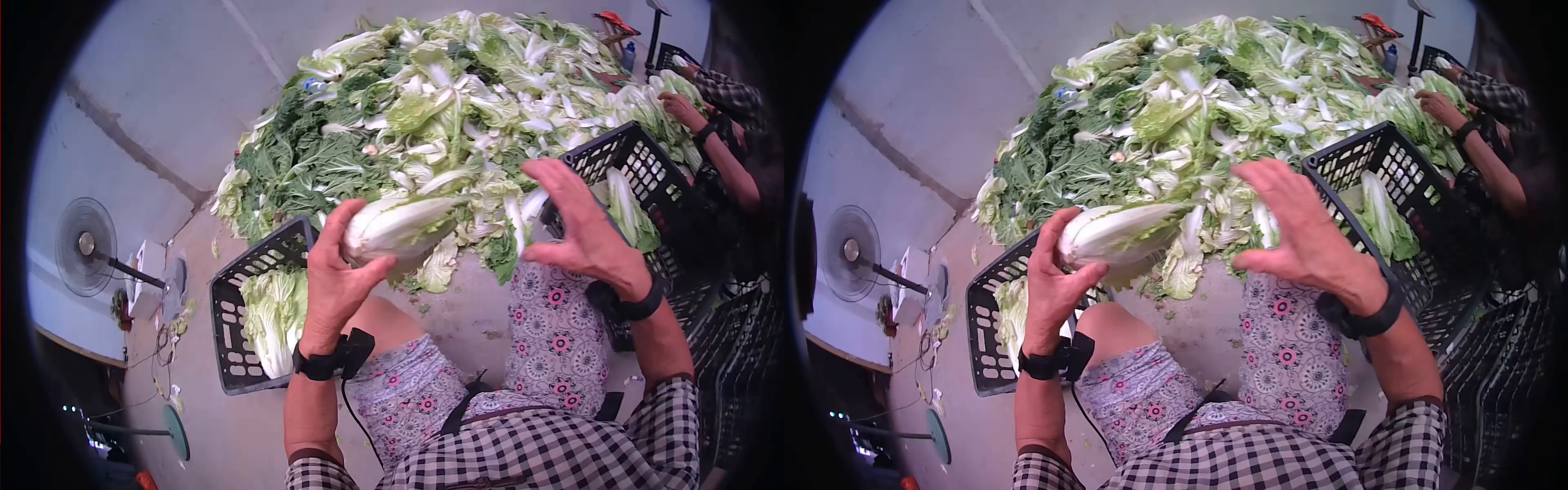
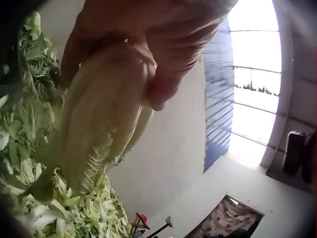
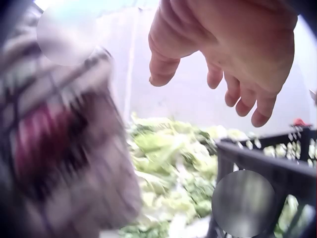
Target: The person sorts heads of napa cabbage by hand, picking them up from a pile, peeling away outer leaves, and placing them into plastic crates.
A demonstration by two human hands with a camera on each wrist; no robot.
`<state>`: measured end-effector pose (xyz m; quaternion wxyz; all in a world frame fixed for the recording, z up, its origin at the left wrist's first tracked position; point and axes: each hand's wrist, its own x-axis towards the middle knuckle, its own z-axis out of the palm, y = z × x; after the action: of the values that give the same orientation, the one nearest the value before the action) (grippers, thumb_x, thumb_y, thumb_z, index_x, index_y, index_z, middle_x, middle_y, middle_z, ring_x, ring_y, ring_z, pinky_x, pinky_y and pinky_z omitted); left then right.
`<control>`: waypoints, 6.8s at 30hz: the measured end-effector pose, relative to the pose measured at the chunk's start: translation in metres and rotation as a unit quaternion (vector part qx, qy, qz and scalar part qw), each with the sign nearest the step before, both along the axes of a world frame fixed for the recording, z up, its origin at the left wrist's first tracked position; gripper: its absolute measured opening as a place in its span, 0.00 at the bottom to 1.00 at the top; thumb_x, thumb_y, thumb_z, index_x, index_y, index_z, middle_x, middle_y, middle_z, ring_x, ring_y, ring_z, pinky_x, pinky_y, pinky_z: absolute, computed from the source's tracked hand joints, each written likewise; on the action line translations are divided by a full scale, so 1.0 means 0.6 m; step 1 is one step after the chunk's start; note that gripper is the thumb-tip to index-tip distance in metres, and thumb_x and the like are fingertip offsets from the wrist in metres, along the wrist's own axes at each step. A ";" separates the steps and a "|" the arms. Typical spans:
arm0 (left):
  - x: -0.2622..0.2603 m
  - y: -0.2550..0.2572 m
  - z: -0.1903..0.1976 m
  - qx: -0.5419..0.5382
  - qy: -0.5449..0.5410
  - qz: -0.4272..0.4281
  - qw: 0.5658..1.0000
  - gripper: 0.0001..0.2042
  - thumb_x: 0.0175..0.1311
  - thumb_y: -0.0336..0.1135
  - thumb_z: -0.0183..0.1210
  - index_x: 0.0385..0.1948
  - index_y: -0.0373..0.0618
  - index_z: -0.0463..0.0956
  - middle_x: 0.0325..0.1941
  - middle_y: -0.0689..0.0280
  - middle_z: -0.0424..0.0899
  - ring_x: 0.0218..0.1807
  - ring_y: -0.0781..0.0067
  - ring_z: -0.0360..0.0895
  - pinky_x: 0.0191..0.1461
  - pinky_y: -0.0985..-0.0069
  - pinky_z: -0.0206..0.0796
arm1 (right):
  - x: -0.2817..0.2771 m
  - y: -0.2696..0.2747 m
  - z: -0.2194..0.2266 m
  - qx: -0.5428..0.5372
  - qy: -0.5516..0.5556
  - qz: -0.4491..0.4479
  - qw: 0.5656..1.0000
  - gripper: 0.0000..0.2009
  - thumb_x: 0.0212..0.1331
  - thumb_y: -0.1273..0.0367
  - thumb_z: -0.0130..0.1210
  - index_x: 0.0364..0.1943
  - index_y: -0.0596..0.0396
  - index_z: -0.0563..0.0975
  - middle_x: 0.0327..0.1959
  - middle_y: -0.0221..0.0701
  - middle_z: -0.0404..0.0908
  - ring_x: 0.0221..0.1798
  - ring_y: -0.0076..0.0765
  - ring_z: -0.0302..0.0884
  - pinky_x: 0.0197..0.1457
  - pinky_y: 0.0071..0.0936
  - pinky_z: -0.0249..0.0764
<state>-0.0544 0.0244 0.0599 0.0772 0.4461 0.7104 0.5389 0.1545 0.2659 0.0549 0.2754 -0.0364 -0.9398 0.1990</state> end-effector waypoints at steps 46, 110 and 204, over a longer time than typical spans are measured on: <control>-0.094 -0.060 0.001 -0.183 0.376 0.153 0.896 0.25 0.63 0.31 0.51 0.63 0.41 0.59 0.65 0.54 0.64 0.67 0.57 0.60 0.69 0.65 0.49 | 0.032 0.069 0.069 -0.087 0.198 -0.124 0.968 0.38 0.37 0.63 0.64 0.58 0.60 0.64 0.44 0.45 0.76 0.44 0.42 0.78 0.49 0.33 0.78; -0.079 -0.267 -0.182 -0.206 -0.207 0.183 0.939 0.22 0.60 0.38 0.56 0.55 0.36 0.68 0.49 0.60 0.76 0.47 0.71 0.74 0.46 0.75 0.68 | 0.159 0.191 -0.143 -0.283 -0.123 -0.237 0.921 0.27 0.56 0.61 0.52 0.57 0.62 0.66 0.55 0.41 0.71 0.60 0.39 0.67 0.62 0.37 0.63; 0.054 0.007 -0.004 0.022 -0.543 -0.143 0.827 0.31 0.69 0.57 0.37 0.63 0.40 0.56 0.61 0.55 0.69 0.60 0.63 0.70 0.63 0.65 0.64 | -0.070 -0.085 0.059 0.156 -0.004 0.154 0.976 0.54 0.27 0.59 0.73 0.66 0.52 0.55 0.68 0.44 0.54 0.70 0.53 0.51 0.68 0.49 0.53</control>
<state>-0.0219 0.0283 0.0573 0.5170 0.1799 0.4703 0.6922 0.1124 0.2148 0.0904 0.2396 0.1515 -0.9548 0.0896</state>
